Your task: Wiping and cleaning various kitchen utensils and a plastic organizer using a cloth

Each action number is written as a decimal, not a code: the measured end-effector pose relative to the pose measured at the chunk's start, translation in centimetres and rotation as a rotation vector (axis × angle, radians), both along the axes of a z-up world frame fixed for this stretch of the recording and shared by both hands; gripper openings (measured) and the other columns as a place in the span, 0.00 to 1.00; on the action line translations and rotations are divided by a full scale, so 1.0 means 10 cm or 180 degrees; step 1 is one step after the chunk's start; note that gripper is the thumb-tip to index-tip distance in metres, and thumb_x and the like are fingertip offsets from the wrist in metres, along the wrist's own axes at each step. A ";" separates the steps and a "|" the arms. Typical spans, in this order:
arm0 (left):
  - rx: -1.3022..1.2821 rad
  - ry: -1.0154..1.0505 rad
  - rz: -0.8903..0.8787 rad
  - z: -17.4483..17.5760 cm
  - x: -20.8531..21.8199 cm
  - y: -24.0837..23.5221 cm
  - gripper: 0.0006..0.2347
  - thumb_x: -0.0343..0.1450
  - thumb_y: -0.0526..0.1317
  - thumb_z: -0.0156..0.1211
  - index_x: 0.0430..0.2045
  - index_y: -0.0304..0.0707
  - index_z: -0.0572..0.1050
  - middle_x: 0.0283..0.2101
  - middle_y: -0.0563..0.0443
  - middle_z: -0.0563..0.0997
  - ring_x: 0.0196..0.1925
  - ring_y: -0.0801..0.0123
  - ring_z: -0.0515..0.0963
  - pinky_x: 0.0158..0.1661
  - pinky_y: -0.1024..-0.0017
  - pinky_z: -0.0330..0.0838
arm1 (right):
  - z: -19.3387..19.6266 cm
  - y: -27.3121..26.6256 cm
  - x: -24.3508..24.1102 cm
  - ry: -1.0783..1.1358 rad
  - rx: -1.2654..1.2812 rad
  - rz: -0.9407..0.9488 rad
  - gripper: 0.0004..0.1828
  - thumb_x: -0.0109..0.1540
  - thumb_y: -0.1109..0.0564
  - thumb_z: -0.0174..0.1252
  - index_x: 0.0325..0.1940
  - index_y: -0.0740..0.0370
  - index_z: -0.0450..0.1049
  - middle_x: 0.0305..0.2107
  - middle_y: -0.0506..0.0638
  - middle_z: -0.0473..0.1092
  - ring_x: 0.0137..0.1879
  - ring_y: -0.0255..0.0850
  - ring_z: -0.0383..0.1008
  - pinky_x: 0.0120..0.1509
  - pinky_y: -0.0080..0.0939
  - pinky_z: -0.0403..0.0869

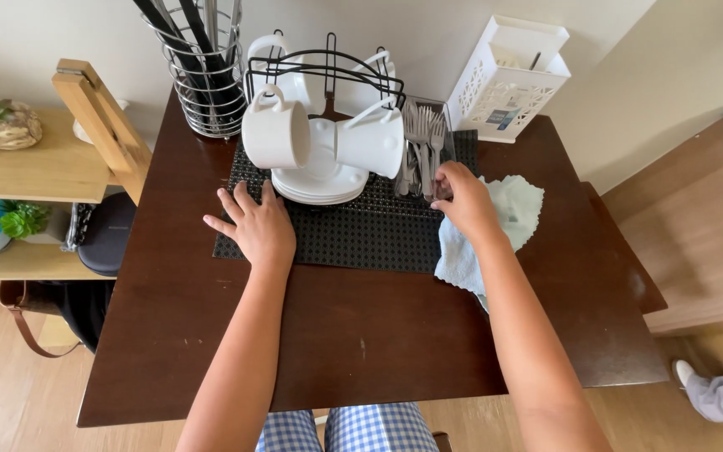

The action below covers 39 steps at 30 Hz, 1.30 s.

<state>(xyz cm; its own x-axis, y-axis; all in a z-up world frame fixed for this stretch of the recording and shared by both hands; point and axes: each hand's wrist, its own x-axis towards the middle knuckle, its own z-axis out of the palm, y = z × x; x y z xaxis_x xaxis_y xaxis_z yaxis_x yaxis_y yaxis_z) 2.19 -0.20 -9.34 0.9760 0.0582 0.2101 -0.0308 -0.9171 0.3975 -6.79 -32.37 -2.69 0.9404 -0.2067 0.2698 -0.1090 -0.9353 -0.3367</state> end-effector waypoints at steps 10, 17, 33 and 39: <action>0.0032 -0.0002 0.0098 0.12 -0.02 -0.01 0.16 0.79 0.45 0.53 0.62 0.52 0.75 0.68 0.39 0.65 0.78 0.38 0.48 0.65 0.24 0.25 | -0.28 -0.19 0.15 -0.0460 0.0018 0.0151 0.23 0.51 0.60 0.76 0.29 0.59 0.63 0.28 0.49 0.66 0.37 0.52 0.78 0.43 0.46 0.77; 0.0028 0.0052 0.0018 0.13 -0.03 -0.01 0.16 0.80 0.44 0.50 0.64 0.49 0.74 0.68 0.38 0.64 0.78 0.36 0.47 0.64 0.23 0.26 | -0.20 -0.23 -0.08 -0.0215 -0.0176 0.0225 0.20 0.52 0.59 0.75 0.28 0.58 0.66 0.26 0.48 0.67 0.35 0.50 0.78 0.42 0.45 0.76; 0.0031 0.0241 0.0174 0.14 0.06 0.06 0.17 0.78 0.49 0.51 0.64 0.57 0.73 0.69 0.37 0.60 0.76 0.38 0.48 0.66 0.33 0.38 | -0.35 -0.03 -0.27 -0.0023 -0.0442 0.0487 0.18 0.56 0.57 0.70 0.36 0.56 0.64 0.43 0.52 0.72 0.52 0.55 0.77 0.54 0.52 0.79; 0.0183 0.0400 0.0070 0.33 0.12 0.31 0.28 0.68 0.61 0.65 0.60 0.51 0.75 0.59 0.38 0.65 0.61 0.43 0.62 0.53 0.43 0.59 | 0.60 0.07 -0.42 0.0203 0.0744 0.0449 0.15 0.59 0.54 0.69 0.46 0.61 0.74 0.50 0.61 0.69 0.54 0.57 0.75 0.56 0.54 0.79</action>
